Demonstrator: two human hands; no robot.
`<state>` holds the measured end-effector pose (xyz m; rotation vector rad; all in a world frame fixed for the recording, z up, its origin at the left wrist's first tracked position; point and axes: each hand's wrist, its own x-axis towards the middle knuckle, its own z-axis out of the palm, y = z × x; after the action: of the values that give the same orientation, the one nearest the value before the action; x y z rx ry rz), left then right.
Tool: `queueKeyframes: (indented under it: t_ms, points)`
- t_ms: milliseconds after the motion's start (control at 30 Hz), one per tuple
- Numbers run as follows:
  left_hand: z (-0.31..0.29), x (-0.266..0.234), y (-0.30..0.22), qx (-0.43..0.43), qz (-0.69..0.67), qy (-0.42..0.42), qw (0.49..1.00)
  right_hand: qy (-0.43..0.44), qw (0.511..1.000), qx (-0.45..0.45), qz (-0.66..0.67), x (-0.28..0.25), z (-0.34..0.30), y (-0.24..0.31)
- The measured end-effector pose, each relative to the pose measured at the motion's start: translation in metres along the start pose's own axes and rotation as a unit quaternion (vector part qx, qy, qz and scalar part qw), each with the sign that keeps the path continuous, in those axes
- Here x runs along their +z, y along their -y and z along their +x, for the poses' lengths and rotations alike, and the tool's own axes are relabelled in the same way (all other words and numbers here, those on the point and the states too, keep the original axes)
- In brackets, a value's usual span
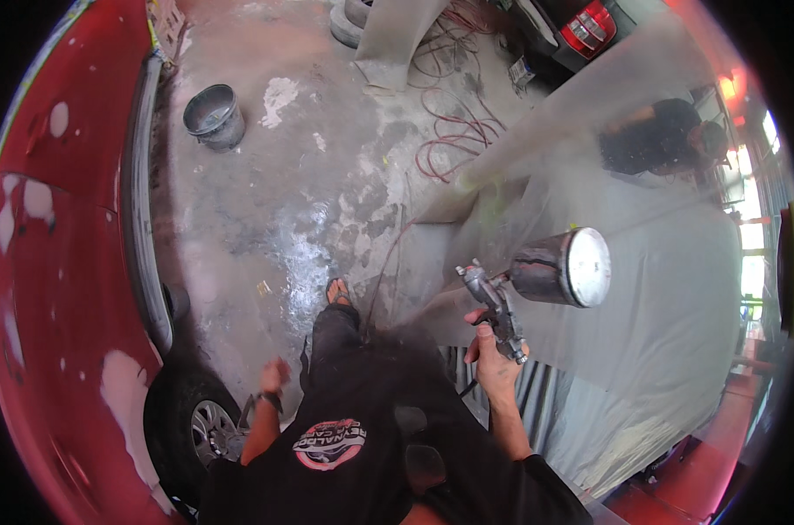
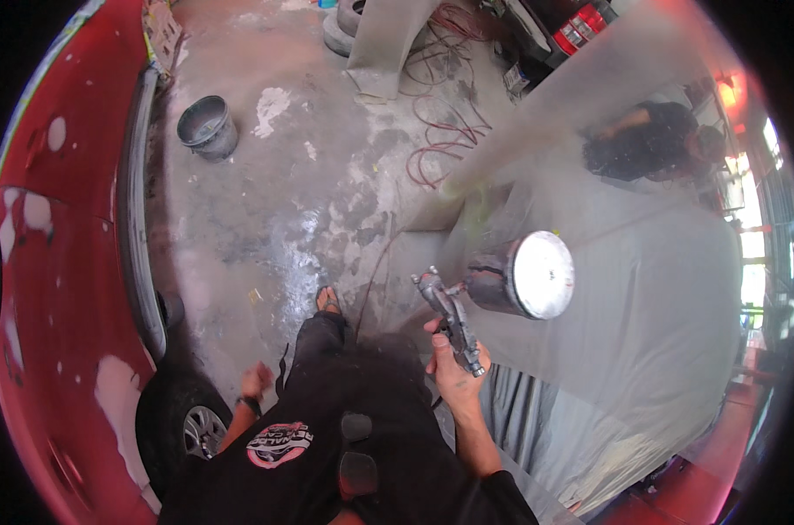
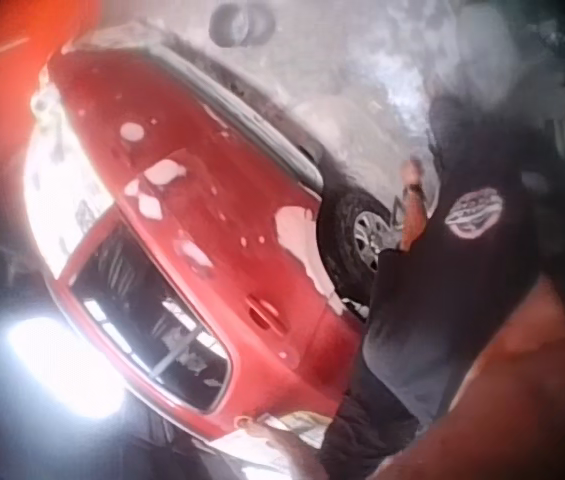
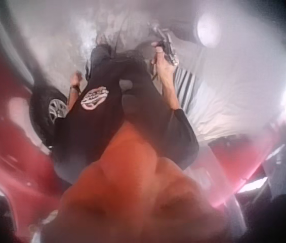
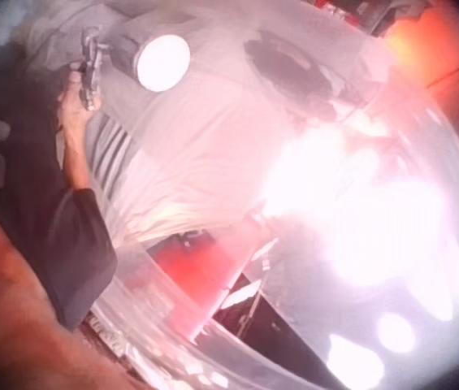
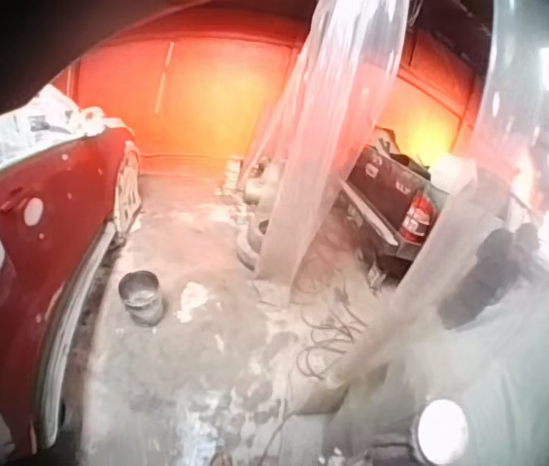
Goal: The person sits on the floor and cleans hands and a paint sprayer using a cloth and solvent from a yellow tin. The person then stands, walks through the garage, and connects the sprayer to an air compressor.
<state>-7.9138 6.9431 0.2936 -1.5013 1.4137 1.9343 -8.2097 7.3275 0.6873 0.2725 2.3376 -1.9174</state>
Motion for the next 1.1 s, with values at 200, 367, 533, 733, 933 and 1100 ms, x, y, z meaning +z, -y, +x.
queueKeyframes:
  t_ms: [200,367,533,733,933,1100]
  points:
    - [0.012,0.057,-0.240,0.113,-0.061,-0.067,0.989,-0.052,0.998,0.026,-0.023,0.032,0.042,0.020]
    - [0.032,0.075,-0.274,0.052,-0.019,-0.014,0.998,-0.083,0.995,0.049,-0.010,0.052,0.069,0.031]
    - [0.045,0.103,-0.268,-0.007,0.062,0.015,0.998,-0.092,0.996,-0.003,-0.020,0.057,0.101,0.025]
    - [0.065,0.115,-0.295,-0.029,0.119,-0.023,0.992,-0.075,0.997,0.022,-0.010,0.053,0.140,0.021]
    - [0.092,0.085,-0.262,-0.048,0.124,-0.006,0.991,-0.088,0.996,-0.005,0.022,0.052,0.176,0.038]
    - [0.154,0.049,-0.247,0.092,0.310,0.039,0.946,-0.106,0.994,0.014,0.028,0.067,0.211,0.063]
